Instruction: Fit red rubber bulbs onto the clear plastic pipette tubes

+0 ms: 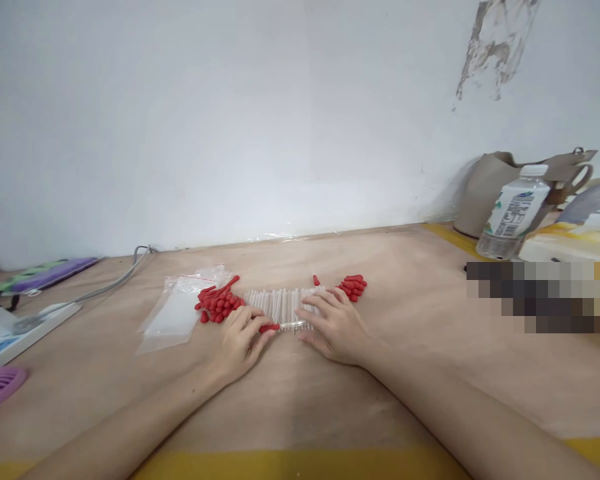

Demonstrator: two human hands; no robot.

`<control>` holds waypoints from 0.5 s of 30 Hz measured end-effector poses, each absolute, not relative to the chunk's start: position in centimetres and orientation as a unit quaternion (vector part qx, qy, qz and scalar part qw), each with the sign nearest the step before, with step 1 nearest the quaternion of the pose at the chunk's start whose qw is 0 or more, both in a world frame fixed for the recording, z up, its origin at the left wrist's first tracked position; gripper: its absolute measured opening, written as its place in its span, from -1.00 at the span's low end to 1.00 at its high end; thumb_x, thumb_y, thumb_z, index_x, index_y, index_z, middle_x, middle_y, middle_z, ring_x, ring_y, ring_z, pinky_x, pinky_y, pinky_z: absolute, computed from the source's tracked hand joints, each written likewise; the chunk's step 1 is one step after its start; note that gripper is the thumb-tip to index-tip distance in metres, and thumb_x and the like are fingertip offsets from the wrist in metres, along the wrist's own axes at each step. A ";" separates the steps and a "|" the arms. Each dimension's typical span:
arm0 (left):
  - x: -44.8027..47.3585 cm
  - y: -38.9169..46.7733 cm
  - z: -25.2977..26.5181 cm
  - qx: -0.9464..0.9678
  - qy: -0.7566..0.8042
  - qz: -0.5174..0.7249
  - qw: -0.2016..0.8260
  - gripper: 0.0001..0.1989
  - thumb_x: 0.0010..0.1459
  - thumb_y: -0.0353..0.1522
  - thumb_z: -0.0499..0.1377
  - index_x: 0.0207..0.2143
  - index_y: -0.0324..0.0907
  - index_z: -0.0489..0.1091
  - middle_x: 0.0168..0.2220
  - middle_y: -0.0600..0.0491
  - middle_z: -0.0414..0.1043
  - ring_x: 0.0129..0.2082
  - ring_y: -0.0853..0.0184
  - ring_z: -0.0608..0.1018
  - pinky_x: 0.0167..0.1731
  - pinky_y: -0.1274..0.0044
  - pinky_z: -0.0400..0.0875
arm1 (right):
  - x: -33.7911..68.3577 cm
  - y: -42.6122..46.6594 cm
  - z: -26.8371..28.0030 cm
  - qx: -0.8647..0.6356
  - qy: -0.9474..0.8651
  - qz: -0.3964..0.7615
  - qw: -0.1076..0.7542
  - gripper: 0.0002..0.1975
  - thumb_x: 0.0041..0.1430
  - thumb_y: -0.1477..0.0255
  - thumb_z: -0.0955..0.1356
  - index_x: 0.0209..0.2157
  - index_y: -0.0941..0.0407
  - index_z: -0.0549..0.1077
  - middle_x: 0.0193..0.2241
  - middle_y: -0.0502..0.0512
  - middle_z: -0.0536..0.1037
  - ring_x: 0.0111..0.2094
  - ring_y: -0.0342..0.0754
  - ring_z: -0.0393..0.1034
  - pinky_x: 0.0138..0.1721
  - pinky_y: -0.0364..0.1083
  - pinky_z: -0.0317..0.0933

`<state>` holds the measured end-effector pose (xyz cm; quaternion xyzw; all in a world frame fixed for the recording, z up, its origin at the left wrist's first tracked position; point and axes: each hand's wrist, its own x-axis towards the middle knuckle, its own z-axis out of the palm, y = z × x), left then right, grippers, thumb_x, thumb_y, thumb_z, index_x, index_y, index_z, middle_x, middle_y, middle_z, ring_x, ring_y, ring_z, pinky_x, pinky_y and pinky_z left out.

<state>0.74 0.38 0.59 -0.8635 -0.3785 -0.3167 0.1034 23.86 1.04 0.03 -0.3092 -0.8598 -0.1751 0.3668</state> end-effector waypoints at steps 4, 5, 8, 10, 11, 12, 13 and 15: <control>1.4 0.1 0.4 -0.870 -0.351 -0.327 0.112 -0.87 0.11 -0.35 0.05 -0.33 -0.18 0.35 -0.33 0.01 0.33 -0.33 0.33 0.35 -0.33 0.47 0.21 | 23.2 1.0 -0.4 -0.295 -0.867 -0.174 0.363 -0.80 0.07 0.31 0.27 -0.25 0.04 0.41 -0.24 0.04 0.43 -0.13 -0.05 0.20 -0.02 0.09 -0.08; 1.5 0.2 0.4 -0.872 -0.346 -0.327 0.108 -0.88 0.11 -0.36 0.05 -0.33 -0.18 0.34 -0.33 0.02 0.34 -0.33 0.34 0.35 -0.33 0.47 0.22 | 23.1 1.0 -0.6 -0.295 -0.866 -0.171 0.366 -0.82 0.08 0.32 0.27 -0.27 0.03 0.41 -0.26 0.02 0.44 -0.15 -0.07 0.20 -0.02 0.09 -0.08; 1.6 0.3 0.5 -0.880 -0.332 -0.328 0.092 -0.88 0.11 -0.36 0.06 -0.30 -0.18 0.34 -0.30 0.02 0.36 -0.29 0.34 0.37 -0.28 0.47 0.24 | 22.8 1.1 -0.9 -0.295 -0.866 -0.159 0.372 -0.86 0.09 0.36 0.26 -0.31 0.03 0.41 -0.33 -0.03 0.46 -0.18 -0.09 0.21 -0.02 0.08 -0.10; 1.6 0.5 0.6 -0.892 -0.307 -0.323 0.082 -0.83 0.10 -0.37 0.07 -0.22 -0.17 0.33 -0.23 0.01 0.36 -0.23 0.33 0.38 -0.23 0.45 0.25 | 22.7 1.1 -1.0 -0.295 -0.866 -0.151 0.376 -0.87 0.10 0.37 0.26 -0.34 0.05 0.41 -0.36 -0.04 0.46 -0.20 -0.10 0.21 -0.01 0.07 -0.11; 1.7 0.6 0.6 -0.898 -0.291 -0.319 0.081 -0.79 0.10 -0.37 0.08 -0.18 -0.16 0.31 -0.20 0.00 0.36 -0.19 0.33 0.38 -0.20 0.45 0.26 | 22.7 1.1 -1.0 -0.294 -0.865 -0.148 0.377 -0.88 0.10 0.38 0.26 -0.34 0.06 0.41 -0.37 -0.04 0.46 -0.20 -0.10 0.21 -0.01 0.07 -0.11; 1.8 0.7 0.5 -0.904 -0.274 -0.319 0.081 -0.77 0.10 -0.38 0.08 -0.15 -0.16 0.31 -0.18 0.00 0.37 -0.17 0.33 0.38 -0.19 0.44 0.27 | 22.6 1.0 -0.9 -0.294 -0.866 -0.144 0.378 -0.88 0.10 0.38 0.26 -0.35 0.07 0.41 -0.38 -0.04 0.46 -0.21 -0.11 0.21 -0.01 0.07 -0.11; 1.9 0.8 0.5 -0.907 -0.259 -0.322 0.084 -0.76 0.10 -0.39 0.08 -0.14 -0.15 0.30 -0.18 0.01 0.38 -0.17 0.33 0.38 -0.18 0.44 0.28 | 22.6 1.0 -0.9 -0.293 -0.867 -0.141 0.378 -0.88 0.10 0.39 0.25 -0.35 0.07 0.41 -0.39 -0.04 0.47 -0.21 -0.11 0.21 0.00 0.07 -0.12; 2.0 0.9 0.3 -0.907 -0.241 -0.333 0.090 -0.78 0.10 -0.42 0.07 -0.15 -0.16 0.32 -0.21 0.01 0.41 -0.19 0.34 0.41 -0.19 0.45 0.31 | 22.5 0.8 -0.8 -0.291 -0.869 -0.137 0.377 -0.88 0.11 0.40 0.25 -0.36 0.07 0.41 -0.40 -0.04 0.47 -0.22 -0.13 0.22 0.00 0.06 -0.12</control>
